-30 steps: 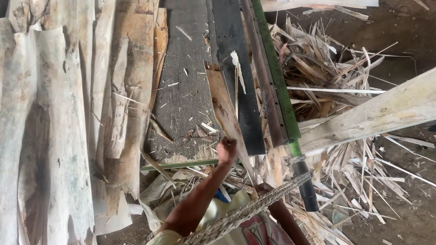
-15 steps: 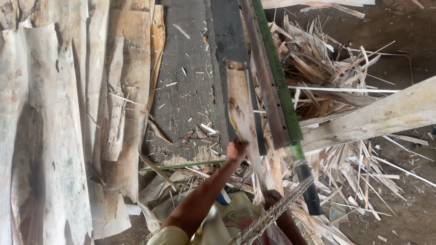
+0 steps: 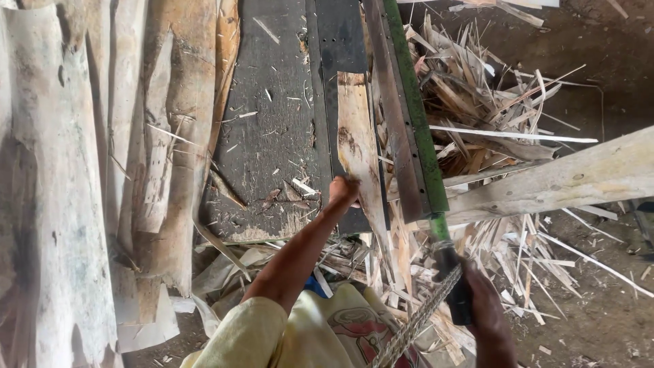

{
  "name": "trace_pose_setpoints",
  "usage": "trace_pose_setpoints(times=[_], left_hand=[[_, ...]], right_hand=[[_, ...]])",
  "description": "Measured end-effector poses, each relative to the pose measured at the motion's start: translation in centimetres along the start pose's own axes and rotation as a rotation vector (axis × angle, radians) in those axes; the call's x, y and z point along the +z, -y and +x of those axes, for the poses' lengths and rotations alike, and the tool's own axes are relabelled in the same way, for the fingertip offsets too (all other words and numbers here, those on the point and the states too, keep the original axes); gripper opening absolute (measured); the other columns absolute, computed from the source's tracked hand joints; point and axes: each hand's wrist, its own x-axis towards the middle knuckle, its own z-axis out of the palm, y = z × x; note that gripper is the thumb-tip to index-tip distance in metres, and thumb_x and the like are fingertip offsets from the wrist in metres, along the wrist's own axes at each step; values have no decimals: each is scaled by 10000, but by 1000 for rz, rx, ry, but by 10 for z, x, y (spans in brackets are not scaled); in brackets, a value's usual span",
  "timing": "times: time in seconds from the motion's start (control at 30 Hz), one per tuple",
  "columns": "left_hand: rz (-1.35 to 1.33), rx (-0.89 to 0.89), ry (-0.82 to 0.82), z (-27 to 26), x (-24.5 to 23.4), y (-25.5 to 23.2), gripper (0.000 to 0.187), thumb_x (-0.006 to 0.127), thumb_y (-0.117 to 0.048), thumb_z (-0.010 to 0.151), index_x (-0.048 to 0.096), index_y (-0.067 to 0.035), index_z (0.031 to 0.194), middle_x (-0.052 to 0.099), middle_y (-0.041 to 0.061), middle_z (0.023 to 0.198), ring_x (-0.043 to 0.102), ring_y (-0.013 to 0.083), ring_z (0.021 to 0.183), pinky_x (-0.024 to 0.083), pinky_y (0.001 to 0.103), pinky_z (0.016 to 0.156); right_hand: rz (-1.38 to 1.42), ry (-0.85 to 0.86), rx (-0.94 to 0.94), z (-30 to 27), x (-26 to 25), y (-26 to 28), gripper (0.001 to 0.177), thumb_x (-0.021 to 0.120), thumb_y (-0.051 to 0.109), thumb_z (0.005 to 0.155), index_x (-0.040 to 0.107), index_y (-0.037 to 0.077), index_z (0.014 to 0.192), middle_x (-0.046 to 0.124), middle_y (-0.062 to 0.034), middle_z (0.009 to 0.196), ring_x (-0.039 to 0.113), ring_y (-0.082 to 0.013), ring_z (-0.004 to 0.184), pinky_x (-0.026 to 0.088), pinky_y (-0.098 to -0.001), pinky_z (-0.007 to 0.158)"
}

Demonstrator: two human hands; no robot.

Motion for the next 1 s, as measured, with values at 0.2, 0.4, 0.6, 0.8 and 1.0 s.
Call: trace_pose_setpoints(times=[0.2, 0.4, 0.6, 0.8, 1.0], left_hand=[[73, -30, -22, 6, 7, -32, 339, 691, -234, 971, 720, 73, 1110, 780, 214, 950, 779, 278, 666, 667, 357, 520], [78, -23, -10, 25, 23, -35, 400, 694, -273, 967, 740, 120, 1033, 785, 197, 848, 774, 276, 632, 661, 364, 526], [14, -3, 11, 32, 20, -30, 353, 676, -249, 959, 719, 93, 1032, 785, 194, 853, 782, 284, 657, 663, 370, 551], [78, -14, -16, 19, 11, -46, 335, 652, -228, 971, 707, 98, 1023, 781, 215, 865, 785, 305, 672, 663, 379, 547], [94, -11, -32, 25, 17, -38, 364, 673, -240, 976, 699, 120, 1030, 776, 208, 837, 778, 279, 631, 665, 367, 520]], right_hand=[[-904, -62, 175, -29, 73, 59, 1059, 850, 335, 772, 234, 205, 1623, 712, -240, 1110, 713, -312, 758, 613, -440, 645], [-984, -82, -81, 9, 36, -15, 795, 697, 165, 844, 353, 197, 1560, 716, -186, 1118, 768, -293, 702, 651, -329, 499], [-1061, -97, -159, 28, 27, -47, 796, 725, 99, 859, 309, 156, 1534, 741, -247, 1078, 755, -314, 839, 630, -406, 607], [-1026, -91, 16, -15, 58, 33, 710, 714, 129, 882, 349, 139, 1491, 711, -179, 1188, 788, -337, 854, 649, -432, 656], [-1013, -25, -244, -2, 40, 1, 608, 694, 126, 876, 463, 62, 1435, 704, -204, 1251, 747, -313, 1045, 667, -433, 812]])
